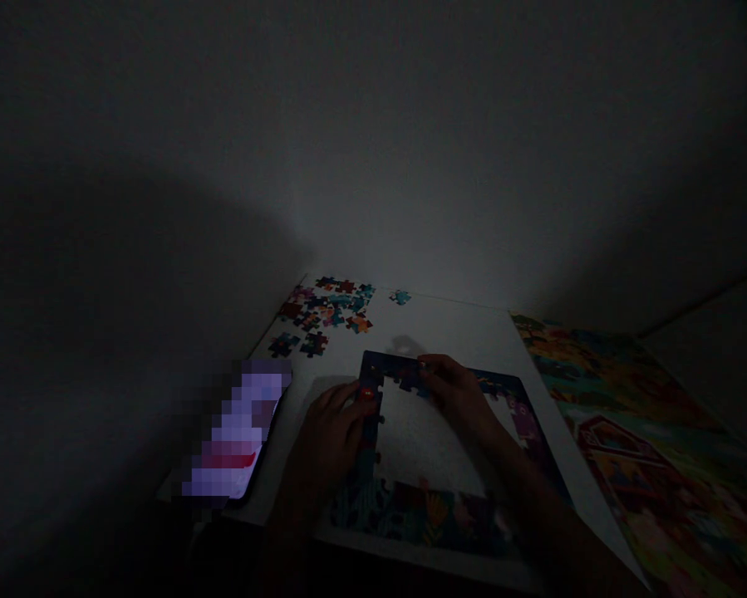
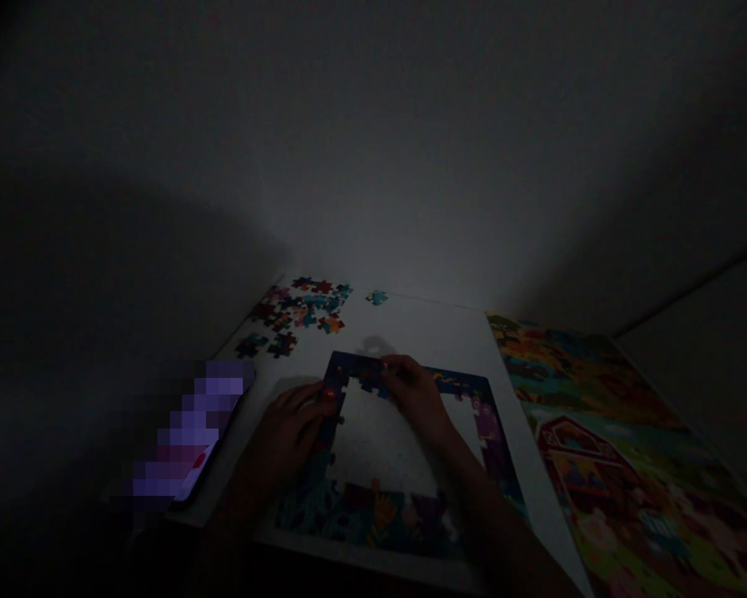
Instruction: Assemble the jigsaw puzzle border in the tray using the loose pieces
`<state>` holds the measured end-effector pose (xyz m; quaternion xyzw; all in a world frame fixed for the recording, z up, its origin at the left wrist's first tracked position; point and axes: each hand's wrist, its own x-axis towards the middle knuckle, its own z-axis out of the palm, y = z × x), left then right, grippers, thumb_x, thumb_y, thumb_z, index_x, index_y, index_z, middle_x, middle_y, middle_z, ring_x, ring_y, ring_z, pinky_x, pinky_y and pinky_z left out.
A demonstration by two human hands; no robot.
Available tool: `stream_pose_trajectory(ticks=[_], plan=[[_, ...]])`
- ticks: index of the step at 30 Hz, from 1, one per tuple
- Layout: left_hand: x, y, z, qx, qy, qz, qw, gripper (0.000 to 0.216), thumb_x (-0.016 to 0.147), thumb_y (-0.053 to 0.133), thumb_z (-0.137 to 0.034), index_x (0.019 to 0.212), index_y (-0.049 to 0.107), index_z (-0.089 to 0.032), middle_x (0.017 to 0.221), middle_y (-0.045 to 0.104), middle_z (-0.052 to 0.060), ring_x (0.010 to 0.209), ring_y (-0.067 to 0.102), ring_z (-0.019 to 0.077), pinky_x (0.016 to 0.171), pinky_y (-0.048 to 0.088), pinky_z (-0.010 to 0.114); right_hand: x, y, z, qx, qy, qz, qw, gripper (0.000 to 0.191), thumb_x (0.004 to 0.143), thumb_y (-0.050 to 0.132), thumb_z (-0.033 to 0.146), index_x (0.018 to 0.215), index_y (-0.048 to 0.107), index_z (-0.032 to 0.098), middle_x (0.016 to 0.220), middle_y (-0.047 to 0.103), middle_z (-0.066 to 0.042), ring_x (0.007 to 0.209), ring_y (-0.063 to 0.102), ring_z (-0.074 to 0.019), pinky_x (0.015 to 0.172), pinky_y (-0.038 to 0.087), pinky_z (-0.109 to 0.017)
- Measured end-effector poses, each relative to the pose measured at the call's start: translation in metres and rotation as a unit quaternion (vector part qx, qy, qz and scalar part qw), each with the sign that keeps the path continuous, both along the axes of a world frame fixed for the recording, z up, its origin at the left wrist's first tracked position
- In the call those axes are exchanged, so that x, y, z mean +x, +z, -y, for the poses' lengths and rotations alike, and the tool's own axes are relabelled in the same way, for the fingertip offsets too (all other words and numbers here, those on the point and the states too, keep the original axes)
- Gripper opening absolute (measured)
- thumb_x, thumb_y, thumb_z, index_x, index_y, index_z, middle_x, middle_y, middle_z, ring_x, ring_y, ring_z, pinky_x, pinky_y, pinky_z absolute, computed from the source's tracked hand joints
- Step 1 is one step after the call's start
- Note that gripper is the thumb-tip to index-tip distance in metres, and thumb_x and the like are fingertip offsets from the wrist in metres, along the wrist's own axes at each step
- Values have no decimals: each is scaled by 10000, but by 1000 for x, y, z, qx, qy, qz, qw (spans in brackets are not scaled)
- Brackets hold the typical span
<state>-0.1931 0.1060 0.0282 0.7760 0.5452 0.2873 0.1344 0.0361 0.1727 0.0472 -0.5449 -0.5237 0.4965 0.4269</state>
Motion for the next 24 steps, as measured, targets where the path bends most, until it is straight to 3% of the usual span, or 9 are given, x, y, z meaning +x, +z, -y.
stream_pose_trajectory(ticks=[5,9,11,13,17,21,24], plan=[[1,1,1,1,10,15,1000,348,894,483,-71,1074,699,-275,1318,593,31,1239,504,230,1040,452,469,24,21,-16,1,-44,63,997,450,714,684,485,1035,642,173,598,591,13,444,488,-120,396,342,-235],[0,3,2,-11,9,21,1000,340,909,485,-90,1097,690,-286,1314,595,24,1239,504,228,1040,450,479,32,13,-54,-14,-25,117,993,318,754,646,403,990,631,191,669,654,-22,468,529,-133,417,392,-249],[-1,3,2,-16,4,24,1000,343,908,488,-92,1117,683,-282,1327,587,31,1243,501,233,1035,453,482,31,6,-75,25,-13,185,982,220,778,629,340,937,644,190,706,672,-43,537,573,-148,478,438,-261],[-1,3,1,-22,-3,24,999,348,909,489,-95,1133,678,-282,1344,575,35,1253,493,238,1037,450,485,25,3,-94,87,-32,291,952,174,780,631,293,910,664,182,783,678,-71,628,617,-167,553,472,-278],[-1,3,0,-33,-8,24,999,334,917,495,-108,1135,680,-282,1356,567,42,1258,485,249,1046,435,493,-9,9,-116,183,-56,445,875,216,804,621,232,1000,691,173,1063,640,-139,799,657,-194,691,499,-307],[2,7,2,-37,-5,39,999,346,931,488,-104,1179,655,-279,1343,575,37,1257,477,235,1054,426,470,-68,14,-119,201,78,434,875,259,889,588,307,1095,669,173,1037,667,-138,909,648,-227,800,498,-342],[3,9,2,-32,-3,54,998,323,936,494,-110,1166,657,-268,1313,596,35,1227,497,226,1044,437,448,-108,11,-114,233,136,417,868,252,894,612,349,1076,672,185,1004,685,-142,985,628,-257,862,476,-369]])
